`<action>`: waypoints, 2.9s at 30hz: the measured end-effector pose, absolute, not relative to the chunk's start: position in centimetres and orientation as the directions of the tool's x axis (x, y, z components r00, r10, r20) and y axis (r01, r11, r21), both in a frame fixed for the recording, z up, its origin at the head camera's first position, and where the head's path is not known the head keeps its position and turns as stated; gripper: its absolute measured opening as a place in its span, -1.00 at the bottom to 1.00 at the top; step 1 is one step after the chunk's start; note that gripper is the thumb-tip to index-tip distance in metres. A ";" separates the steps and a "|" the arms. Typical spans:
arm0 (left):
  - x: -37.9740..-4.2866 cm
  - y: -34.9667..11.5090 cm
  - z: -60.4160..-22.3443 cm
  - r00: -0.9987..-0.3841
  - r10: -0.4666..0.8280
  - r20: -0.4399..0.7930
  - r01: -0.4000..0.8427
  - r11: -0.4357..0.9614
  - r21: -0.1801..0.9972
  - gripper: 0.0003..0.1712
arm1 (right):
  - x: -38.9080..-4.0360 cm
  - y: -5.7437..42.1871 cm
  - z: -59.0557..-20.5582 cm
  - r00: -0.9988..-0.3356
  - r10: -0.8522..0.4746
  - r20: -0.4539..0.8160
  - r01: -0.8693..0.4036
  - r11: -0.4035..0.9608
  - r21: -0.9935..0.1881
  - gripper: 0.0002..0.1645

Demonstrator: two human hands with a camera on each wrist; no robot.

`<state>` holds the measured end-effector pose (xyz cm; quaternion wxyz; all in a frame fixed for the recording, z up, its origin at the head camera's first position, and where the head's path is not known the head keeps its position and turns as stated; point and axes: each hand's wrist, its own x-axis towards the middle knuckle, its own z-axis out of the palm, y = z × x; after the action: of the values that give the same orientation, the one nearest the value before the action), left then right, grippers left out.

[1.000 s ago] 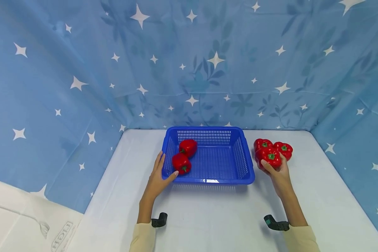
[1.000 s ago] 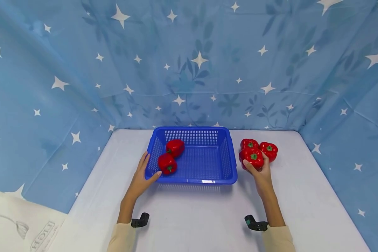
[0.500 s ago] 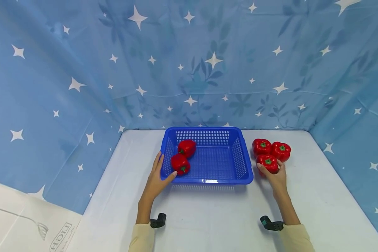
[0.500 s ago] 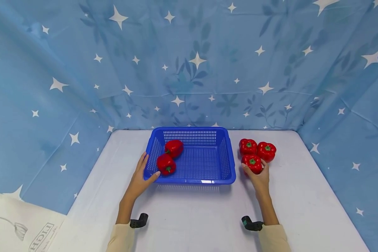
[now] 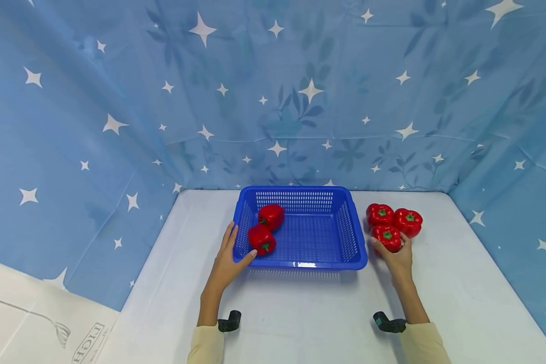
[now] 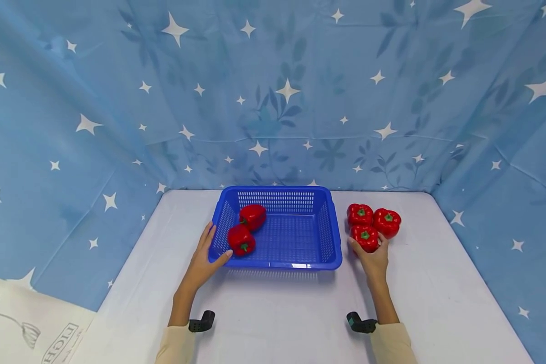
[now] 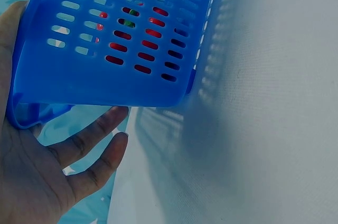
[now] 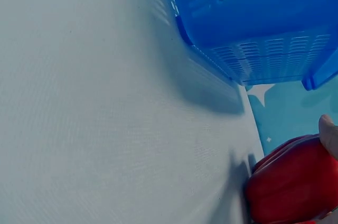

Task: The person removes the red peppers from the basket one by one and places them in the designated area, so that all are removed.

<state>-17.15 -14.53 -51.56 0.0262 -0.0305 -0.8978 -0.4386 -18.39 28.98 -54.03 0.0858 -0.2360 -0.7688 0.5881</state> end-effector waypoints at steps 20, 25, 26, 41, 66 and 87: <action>-17.3 -14.6 -51.8 -0.995 0.033 0.098 0.098 0.613 0.784 0.11 | -18.2 29.1 -53.9 -0.871 0.464 -0.160 0.288 0.217 -0.933 0.32; -17.3 -14.5 -51.8 -0.995 0.034 0.098 0.098 0.611 0.785 0.11 | -17.9 29.0 -53.7 -0.868 0.468 -0.166 0.293 0.212 -0.932 0.32; -17.3 -14.5 -51.8 -0.995 0.035 0.096 0.098 0.610 0.786 0.12 | -17.8 29.0 -53.7 -0.867 0.469 -0.167 0.292 0.209 -0.933 0.31; -17.2 -14.6 -51.7 -0.995 0.043 0.087 0.096 0.602 0.793 0.12 | -17.1 29.0 -53.2 -0.842 0.529 -0.107 0.266 0.234 -0.935 0.20; -17.3 -14.7 -51.7 -0.994 0.042 0.098 0.104 0.600 0.793 0.13 | -17.0 28.5 -49.9 -0.743 0.664 0.088 0.178 0.322 -0.930 0.02; -17.0 -14.8 -51.6 -0.995 0.033 0.089 0.091 0.601 0.794 0.13 | -21.4 24.8 -43.0 -0.931 0.288 0.223 -0.134 0.297 -0.945 -0.23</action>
<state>-17.00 -14.76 -51.55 0.0326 -0.0347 -0.8940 -0.4455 -21.38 24.75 -43.05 0.1787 -0.0491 -0.7853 0.5907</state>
